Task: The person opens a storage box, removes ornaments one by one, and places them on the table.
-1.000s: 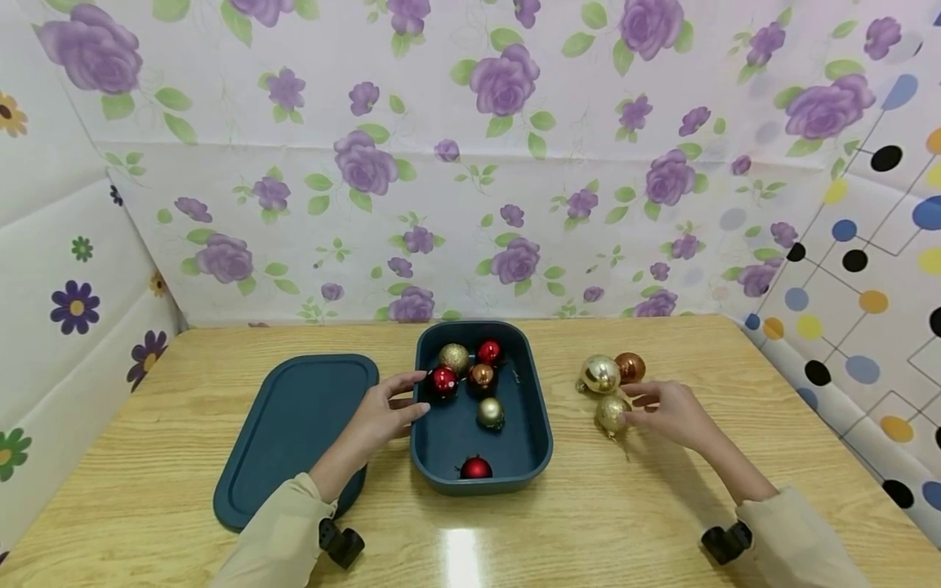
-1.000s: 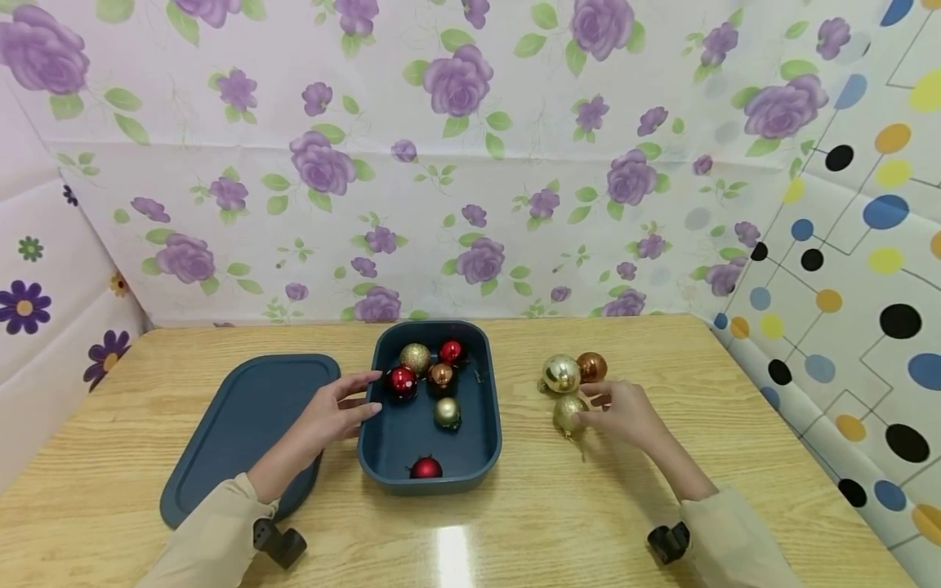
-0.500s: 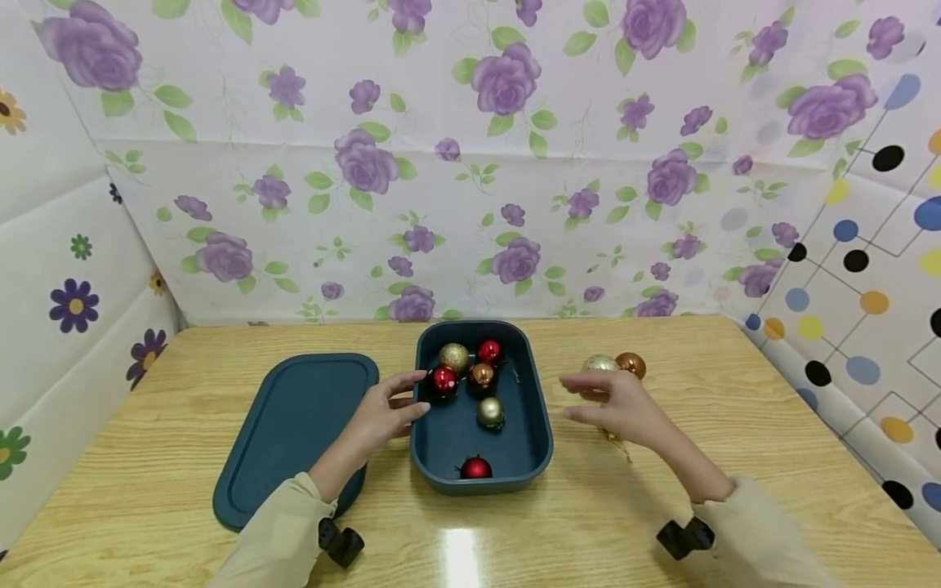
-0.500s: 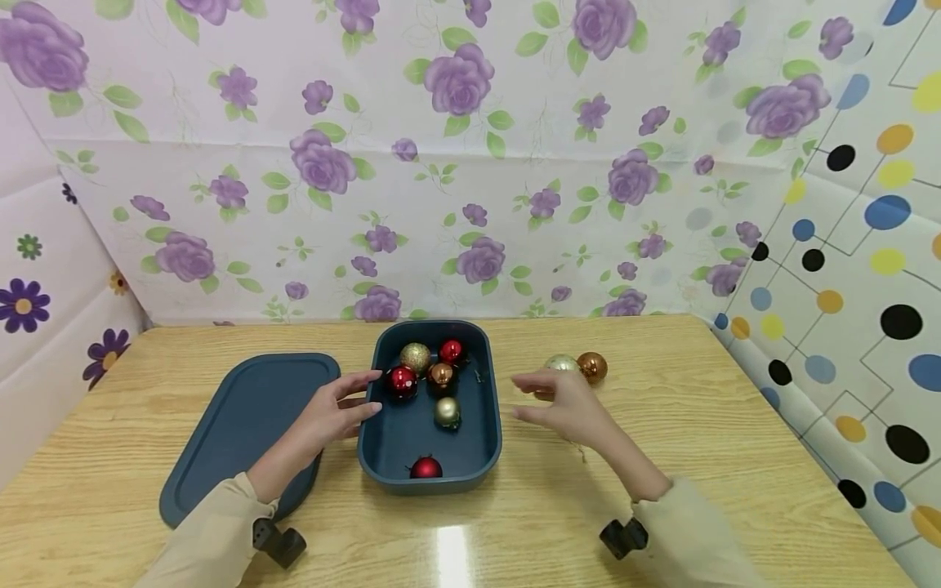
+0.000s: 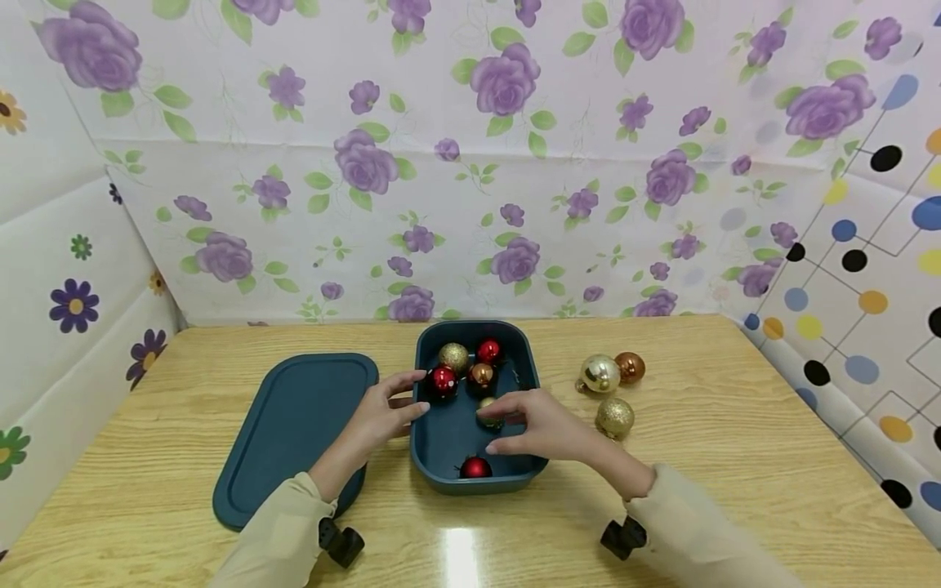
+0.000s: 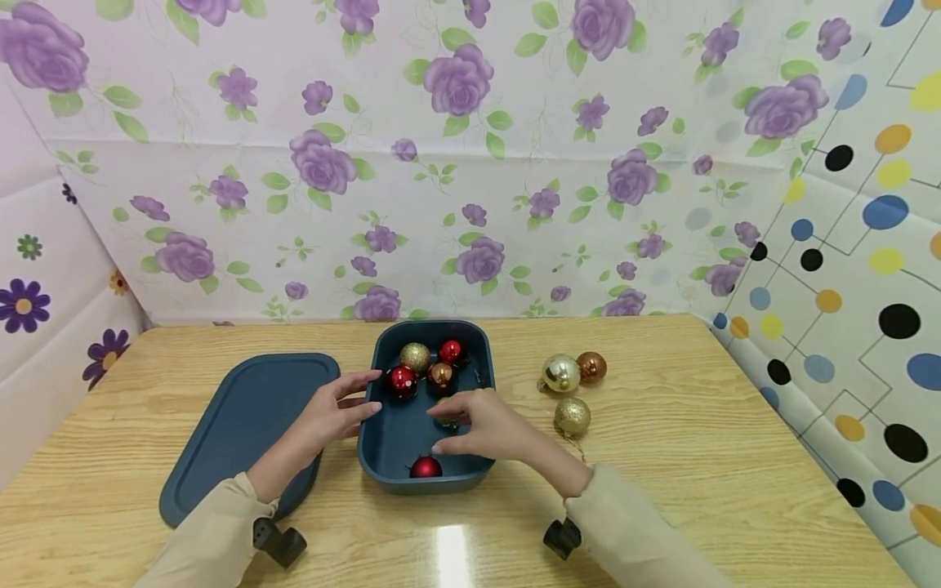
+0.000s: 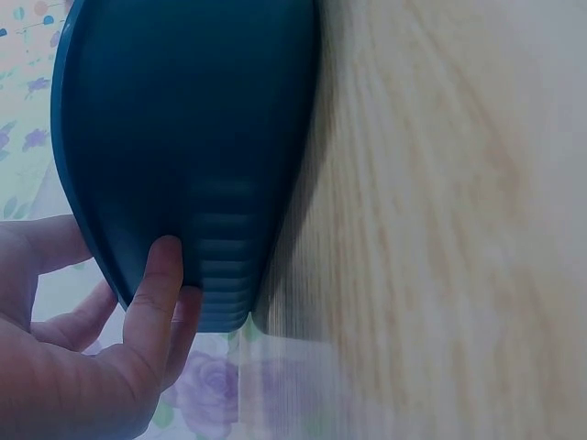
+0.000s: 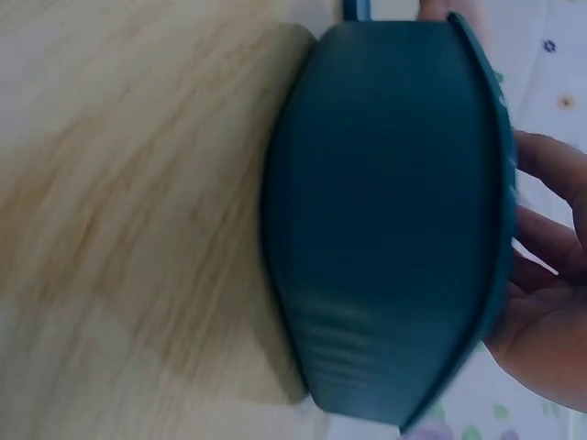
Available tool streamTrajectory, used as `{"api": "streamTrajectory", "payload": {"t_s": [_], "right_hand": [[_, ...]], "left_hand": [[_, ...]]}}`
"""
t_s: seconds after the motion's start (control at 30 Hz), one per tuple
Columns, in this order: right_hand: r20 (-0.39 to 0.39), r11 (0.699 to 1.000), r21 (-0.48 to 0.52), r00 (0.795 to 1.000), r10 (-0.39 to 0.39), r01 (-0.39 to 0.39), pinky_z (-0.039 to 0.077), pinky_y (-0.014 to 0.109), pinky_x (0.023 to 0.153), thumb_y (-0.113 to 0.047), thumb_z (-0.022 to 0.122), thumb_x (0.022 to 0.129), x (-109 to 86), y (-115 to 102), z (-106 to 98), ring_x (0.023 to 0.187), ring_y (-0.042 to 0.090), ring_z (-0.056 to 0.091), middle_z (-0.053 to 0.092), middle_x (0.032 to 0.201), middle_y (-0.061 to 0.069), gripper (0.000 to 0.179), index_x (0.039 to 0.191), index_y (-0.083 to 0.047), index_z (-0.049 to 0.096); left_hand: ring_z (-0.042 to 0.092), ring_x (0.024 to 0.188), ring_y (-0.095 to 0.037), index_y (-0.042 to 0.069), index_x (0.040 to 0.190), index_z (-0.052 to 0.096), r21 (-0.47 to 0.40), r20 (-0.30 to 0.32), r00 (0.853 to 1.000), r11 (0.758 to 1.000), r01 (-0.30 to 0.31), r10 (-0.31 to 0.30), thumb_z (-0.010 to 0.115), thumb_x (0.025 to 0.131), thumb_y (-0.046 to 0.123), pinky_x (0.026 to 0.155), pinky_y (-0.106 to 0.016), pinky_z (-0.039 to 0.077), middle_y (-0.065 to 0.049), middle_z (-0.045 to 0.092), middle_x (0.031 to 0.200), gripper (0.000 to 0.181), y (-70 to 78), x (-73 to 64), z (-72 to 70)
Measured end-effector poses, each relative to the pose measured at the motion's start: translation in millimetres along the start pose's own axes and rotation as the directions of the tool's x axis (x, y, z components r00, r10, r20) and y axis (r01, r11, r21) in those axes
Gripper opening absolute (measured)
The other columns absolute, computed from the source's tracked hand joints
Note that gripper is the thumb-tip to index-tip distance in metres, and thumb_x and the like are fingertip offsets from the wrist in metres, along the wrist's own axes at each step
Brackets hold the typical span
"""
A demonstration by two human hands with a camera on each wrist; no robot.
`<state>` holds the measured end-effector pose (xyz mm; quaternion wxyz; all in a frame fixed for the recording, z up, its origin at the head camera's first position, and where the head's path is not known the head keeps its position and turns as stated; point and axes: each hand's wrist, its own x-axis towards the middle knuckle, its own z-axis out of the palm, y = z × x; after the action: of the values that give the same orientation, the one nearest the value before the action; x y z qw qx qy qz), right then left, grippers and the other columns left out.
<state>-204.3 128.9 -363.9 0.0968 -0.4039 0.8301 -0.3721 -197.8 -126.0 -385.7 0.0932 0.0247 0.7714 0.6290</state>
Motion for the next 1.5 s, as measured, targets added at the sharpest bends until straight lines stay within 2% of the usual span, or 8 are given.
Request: {"api": "streamTrajectory", "payload": {"t_s": [0.27,0.53,0.8,1.2,1.5], "right_hand": [[0.151,0.995,-0.095,0.988,-0.009,0.024,0.051,0.025,0.076,-0.020,0.072,0.080,14.6,-1,16,0.093,0.016,0.062,0.065,0.107,0.010,0.039,0.113,0.000,0.064],[0.229,0.993,-0.115,0.973,0.032,-0.006,0.050,0.016,0.068,-0.007,0.072,0.077,19.5,-3,23,0.081,0.008,0.064,0.067,0.099,0.008,0.032,0.108,-0.001,0.066],[0.247,0.990,-0.144,0.968,0.038,-0.002,0.047,0.013,0.065,-0.006,0.071,0.077,21.4,-6,25,0.077,0.005,0.063,0.068,0.095,0.006,0.028,0.105,-0.002,0.068],[0.248,0.989,-0.149,0.969,0.021,0.017,0.048,0.014,0.067,-0.008,0.071,0.078,21.7,-8,26,0.077,0.004,0.063,0.068,0.092,0.004,0.022,0.100,-0.003,0.070],[0.198,0.999,-0.043,0.980,0.003,0.006,0.050,0.016,0.069,-0.013,0.073,0.078,17.6,-7,17,0.079,0.003,0.062,0.068,0.094,0.003,0.024,0.100,-0.002,0.070]], "left_hand": [[0.041,0.121,-0.039,0.009,0.135,0.044,0.006,0.004,1.000,1.000,-0.002,0.002,0.060,0.089,0.009,0.078,-0.038,0.052,-0.021,0.037,0.138,0.049,-0.2,-0.1,-0.3],[0.041,0.121,-0.038,0.010,0.135,0.044,0.009,0.004,1.000,1.000,-0.005,0.005,0.060,0.088,0.010,0.078,-0.038,0.052,-0.020,0.036,0.138,0.049,0.8,-1.1,-0.5],[0.042,0.120,-0.038,0.009,0.135,0.044,0.010,-0.001,1.000,1.000,-0.005,0.005,0.060,0.088,0.008,0.077,-0.038,0.052,-0.021,0.037,0.137,0.049,0.6,-0.3,0.1],[0.042,0.120,-0.038,0.010,0.134,0.045,0.005,-0.011,1.000,1.000,0.004,-0.004,0.060,0.088,0.007,0.077,-0.038,0.052,-0.021,0.037,0.137,0.048,-0.9,0.7,0.5],[0.043,0.120,-0.038,0.011,0.134,0.046,0.007,-0.022,1.000,1.000,0.016,-0.016,0.060,0.088,0.007,0.077,-0.038,0.052,-0.020,0.037,0.137,0.048,-2.3,1.6,1.3]]}}
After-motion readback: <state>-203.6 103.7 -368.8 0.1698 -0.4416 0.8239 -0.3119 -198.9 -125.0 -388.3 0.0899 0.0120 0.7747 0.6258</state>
